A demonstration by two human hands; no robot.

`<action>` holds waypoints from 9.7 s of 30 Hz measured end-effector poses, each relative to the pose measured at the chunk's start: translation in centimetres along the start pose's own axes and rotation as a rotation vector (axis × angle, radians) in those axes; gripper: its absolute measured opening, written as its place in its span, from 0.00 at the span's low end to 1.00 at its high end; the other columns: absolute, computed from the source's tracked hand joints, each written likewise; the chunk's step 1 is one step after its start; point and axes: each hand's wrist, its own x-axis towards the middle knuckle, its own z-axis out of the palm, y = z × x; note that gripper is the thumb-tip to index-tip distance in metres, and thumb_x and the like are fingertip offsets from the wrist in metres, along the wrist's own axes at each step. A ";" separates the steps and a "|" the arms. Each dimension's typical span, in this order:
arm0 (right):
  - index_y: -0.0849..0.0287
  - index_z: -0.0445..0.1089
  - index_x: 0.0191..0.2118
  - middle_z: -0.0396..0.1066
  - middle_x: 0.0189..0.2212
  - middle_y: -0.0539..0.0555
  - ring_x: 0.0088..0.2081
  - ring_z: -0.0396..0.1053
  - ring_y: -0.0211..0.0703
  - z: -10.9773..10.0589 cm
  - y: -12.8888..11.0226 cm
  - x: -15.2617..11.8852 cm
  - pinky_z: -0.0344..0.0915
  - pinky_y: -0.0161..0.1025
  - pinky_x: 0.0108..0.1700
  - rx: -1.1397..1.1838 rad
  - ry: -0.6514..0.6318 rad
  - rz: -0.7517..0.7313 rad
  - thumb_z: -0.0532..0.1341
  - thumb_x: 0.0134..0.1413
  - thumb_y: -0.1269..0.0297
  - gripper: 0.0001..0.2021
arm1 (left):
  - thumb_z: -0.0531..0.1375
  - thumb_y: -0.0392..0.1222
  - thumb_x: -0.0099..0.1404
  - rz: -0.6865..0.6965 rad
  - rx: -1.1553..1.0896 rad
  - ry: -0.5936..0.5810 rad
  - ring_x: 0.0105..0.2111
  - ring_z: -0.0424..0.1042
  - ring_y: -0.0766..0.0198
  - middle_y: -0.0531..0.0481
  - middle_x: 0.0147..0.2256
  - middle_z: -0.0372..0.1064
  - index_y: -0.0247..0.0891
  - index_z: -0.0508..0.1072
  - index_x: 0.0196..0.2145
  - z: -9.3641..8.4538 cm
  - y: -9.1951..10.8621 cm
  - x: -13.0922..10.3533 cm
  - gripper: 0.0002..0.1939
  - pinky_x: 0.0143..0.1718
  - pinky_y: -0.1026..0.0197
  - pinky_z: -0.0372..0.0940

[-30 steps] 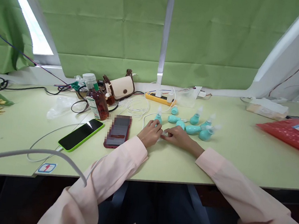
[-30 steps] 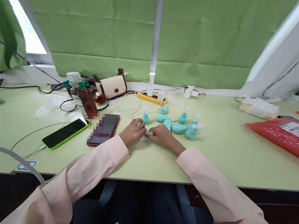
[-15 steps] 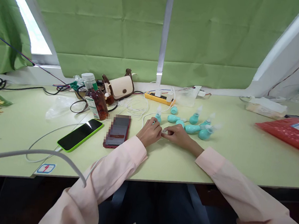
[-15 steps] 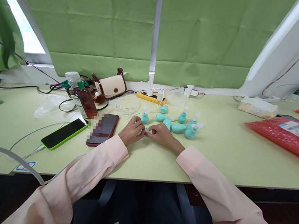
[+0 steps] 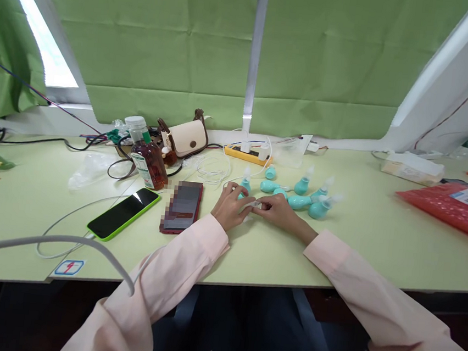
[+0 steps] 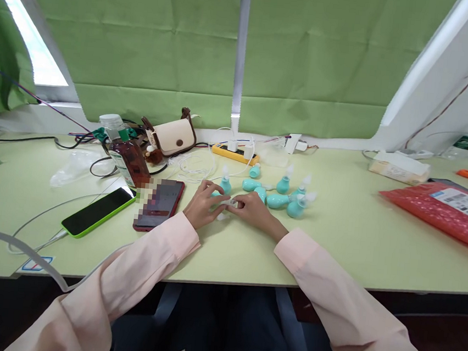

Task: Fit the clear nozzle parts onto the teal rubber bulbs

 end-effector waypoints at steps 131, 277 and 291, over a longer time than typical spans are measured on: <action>0.59 0.57 0.24 0.48 0.10 0.42 0.10 0.43 0.27 -0.8 -1.3 0.8 0.38 0.26 0.10 0.922 -0.085 0.626 0.54 0.43 0.52 0.14 | 0.46 0.42 0.62 -0.069 -0.214 -0.163 0.29 0.61 0.63 0.49 0.26 0.58 0.35 0.63 0.32 0.1 1.6 -0.1 0.10 0.30 0.62 0.60; 0.64 0.63 0.21 0.63 0.12 0.47 0.12 0.58 0.29 -1.5 -0.6 1.1 0.59 0.29 0.14 0.687 -0.056 0.330 0.61 0.37 0.66 0.07 | 0.59 0.30 0.41 -0.245 -0.376 -0.134 0.20 0.64 0.69 0.52 0.24 0.66 0.35 0.70 0.26 1.3 0.3 -0.6 0.10 0.23 0.66 0.63; 0.63 0.66 0.38 0.69 0.32 0.56 0.34 0.67 0.44 0.3 -0.8 0.6 0.70 0.38 0.30 0.591 -0.047 0.180 0.63 0.34 0.61 0.20 | 0.57 0.33 0.49 -0.242 -0.373 0.181 0.31 0.66 0.67 0.48 0.31 0.64 0.36 0.65 0.26 0.7 1.0 -0.4 0.04 0.28 0.66 0.67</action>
